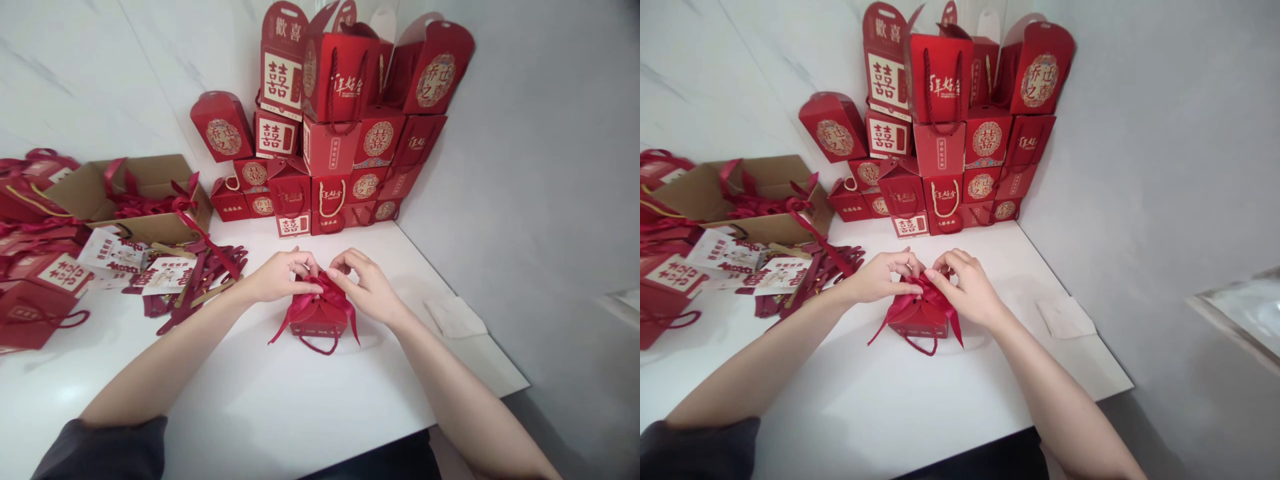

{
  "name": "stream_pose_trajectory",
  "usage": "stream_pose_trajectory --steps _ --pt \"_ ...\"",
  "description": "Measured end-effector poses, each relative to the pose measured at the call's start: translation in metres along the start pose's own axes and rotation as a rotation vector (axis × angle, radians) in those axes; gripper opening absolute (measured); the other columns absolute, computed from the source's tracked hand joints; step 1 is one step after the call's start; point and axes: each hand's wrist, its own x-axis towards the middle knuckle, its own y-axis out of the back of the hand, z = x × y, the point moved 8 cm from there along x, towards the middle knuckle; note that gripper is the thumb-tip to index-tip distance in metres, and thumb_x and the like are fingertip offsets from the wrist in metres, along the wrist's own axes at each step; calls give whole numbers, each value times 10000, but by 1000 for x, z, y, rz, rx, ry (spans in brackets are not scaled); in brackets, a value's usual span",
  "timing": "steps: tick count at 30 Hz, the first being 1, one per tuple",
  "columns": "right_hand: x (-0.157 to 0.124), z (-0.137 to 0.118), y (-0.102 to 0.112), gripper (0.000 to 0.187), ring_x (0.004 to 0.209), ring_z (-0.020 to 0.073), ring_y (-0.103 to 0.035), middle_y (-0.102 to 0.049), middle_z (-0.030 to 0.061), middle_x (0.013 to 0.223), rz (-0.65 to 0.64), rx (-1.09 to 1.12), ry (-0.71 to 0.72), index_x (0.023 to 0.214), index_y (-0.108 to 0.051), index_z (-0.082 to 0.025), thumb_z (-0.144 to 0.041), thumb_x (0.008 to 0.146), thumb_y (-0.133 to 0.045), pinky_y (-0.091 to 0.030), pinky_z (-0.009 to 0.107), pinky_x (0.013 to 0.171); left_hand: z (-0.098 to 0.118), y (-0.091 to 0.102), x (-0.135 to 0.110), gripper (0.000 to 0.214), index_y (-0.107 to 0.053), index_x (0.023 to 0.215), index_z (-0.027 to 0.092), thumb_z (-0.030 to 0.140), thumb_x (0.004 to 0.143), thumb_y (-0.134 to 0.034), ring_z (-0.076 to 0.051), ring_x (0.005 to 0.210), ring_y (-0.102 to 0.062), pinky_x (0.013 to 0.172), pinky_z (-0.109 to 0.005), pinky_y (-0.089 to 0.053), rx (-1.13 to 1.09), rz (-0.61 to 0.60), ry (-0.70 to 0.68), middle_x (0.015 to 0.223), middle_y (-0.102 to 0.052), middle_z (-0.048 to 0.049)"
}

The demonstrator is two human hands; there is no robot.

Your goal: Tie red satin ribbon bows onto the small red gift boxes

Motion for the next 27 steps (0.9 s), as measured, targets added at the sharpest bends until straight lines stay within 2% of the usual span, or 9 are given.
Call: stream_pose_trajectory --steps 3,9,11,15,18,23,25,27 --pt "1 3 -1 154 900 188 -553 -581 37 877 30 -18 33 814 -603 -207 -321 909 -562 -419 336 844 3 0 -1 305 -521 795 147 347 726 -742 -93 695 -564 680 -237 -452 -17 13 0 788 -575 12" --pt "5 10 8 186 871 169 -567 -569 33 876 48 130 18 793 -571 -201 -300 937 -508 -427 319 855 2 0 -1 300 -502 767 145 360 751 -710 -92 709 -532 627 -216 -409 -3 -32 40 796 -538 9" --pt "5 14 7 196 965 178 -573 -596 45 964 16 169 -27 844 -593 -206 -337 946 -489 -408 334 921 2 1 -1 294 -502 770 146 361 756 -703 -92 710 -518 639 -222 -410 7 -37 28 795 -527 9" --pt "4 24 -10 219 1195 204 -513 -575 75 1218 -106 194 -125 974 -630 -225 -405 923 -517 -331 389 1057 7 -1 0 268 -500 773 150 344 775 -684 -99 726 -509 691 -244 -421 48 -53 -13 788 -531 7" --pt "4 28 -13 179 1261 211 -475 -545 80 1294 -78 205 -122 940 -641 -227 -385 857 -624 -298 397 1095 9 -1 -1 258 -503 776 150 342 785 -675 -99 719 -508 690 -243 -420 64 -60 -17 773 -536 9" --pt "5 22 -6 115 1252 197 -492 -568 61 1287 -50 326 -72 815 -612 -220 -326 852 -637 -299 389 1102 6 -2 -1 252 -495 798 154 339 797 -665 -109 751 -567 693 -244 -438 8 -79 -10 860 -597 -23" --pt "4 16 -7 108 1202 194 -530 -598 55 1236 -106 348 -53 882 -601 -229 -329 856 -633 -331 394 1081 5 -2 -1 253 -491 788 154 337 798 -666 -108 733 -569 695 -248 -442 -3 -80 -19 833 -590 -17" --pt "3 13 -12 182 1152 200 -560 -612 55 1195 -158 321 -32 932 -598 -233 -332 809 -689 -364 397 1054 5 -1 -1 257 -492 779 153 339 796 -669 -109 727 -565 701 -253 -443 2 -76 -21 804 -576 -10"
